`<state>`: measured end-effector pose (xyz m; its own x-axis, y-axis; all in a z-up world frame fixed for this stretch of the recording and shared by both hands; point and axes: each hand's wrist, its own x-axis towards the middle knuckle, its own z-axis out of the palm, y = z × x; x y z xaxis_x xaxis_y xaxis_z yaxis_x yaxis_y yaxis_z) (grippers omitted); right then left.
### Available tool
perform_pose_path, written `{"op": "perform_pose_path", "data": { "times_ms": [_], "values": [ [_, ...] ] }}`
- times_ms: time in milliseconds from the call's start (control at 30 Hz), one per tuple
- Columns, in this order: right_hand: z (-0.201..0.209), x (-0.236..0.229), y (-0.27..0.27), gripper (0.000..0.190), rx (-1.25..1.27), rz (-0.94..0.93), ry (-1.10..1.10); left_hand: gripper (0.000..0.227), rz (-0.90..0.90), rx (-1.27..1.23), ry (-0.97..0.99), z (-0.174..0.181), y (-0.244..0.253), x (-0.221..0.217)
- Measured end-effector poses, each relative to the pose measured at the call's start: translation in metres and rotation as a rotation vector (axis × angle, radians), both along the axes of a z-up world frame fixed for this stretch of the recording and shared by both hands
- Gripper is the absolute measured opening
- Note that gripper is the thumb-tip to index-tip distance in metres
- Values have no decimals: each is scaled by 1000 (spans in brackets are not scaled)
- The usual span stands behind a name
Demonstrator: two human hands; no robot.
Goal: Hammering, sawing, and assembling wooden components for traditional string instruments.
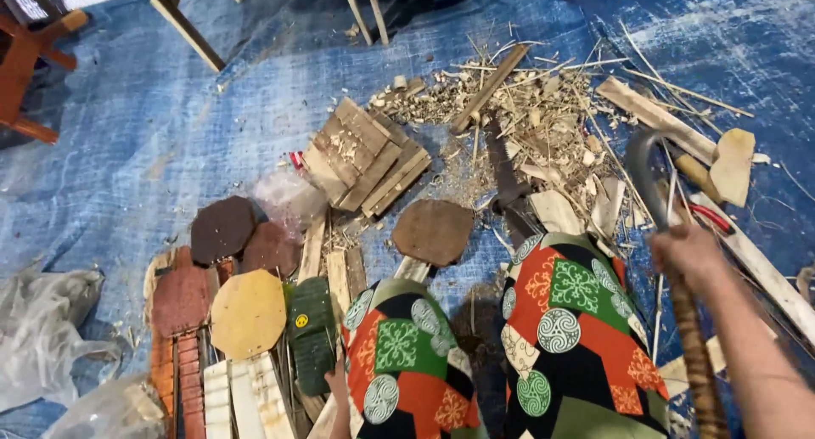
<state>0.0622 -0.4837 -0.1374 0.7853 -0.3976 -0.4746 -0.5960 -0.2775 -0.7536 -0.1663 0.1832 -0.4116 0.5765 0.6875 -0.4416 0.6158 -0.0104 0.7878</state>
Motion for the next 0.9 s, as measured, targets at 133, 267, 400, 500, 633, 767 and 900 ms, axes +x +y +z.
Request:
{"op": "perform_pose_path", "data": {
  "times_ms": [133,267,400,500,633,767,900],
  "values": [
    [-97,17,-19,25,-126,89,68,52,-22,46,37,-10,-18,-19],
    [-128,39,-12,19,-180,72,11,53,-55,96,89,36,-32,-37],
    [-123,43,7,25,-289,102,-44,53,-100,118,122,79,-62,-28],
    [-193,45,-10,28,-406,157,-132,53,-109,140,135,124,-69,3],
    [-176,48,18,38,-575,153,-103,54,-119,176,145,162,-48,51],
    [-38,81,70,58,-388,168,-145,54,-626,1306,82,200,-17,84],
    [132,73,159,46,112,291,-310,71,-345,1371,-353,284,-18,166]
  ]
}}
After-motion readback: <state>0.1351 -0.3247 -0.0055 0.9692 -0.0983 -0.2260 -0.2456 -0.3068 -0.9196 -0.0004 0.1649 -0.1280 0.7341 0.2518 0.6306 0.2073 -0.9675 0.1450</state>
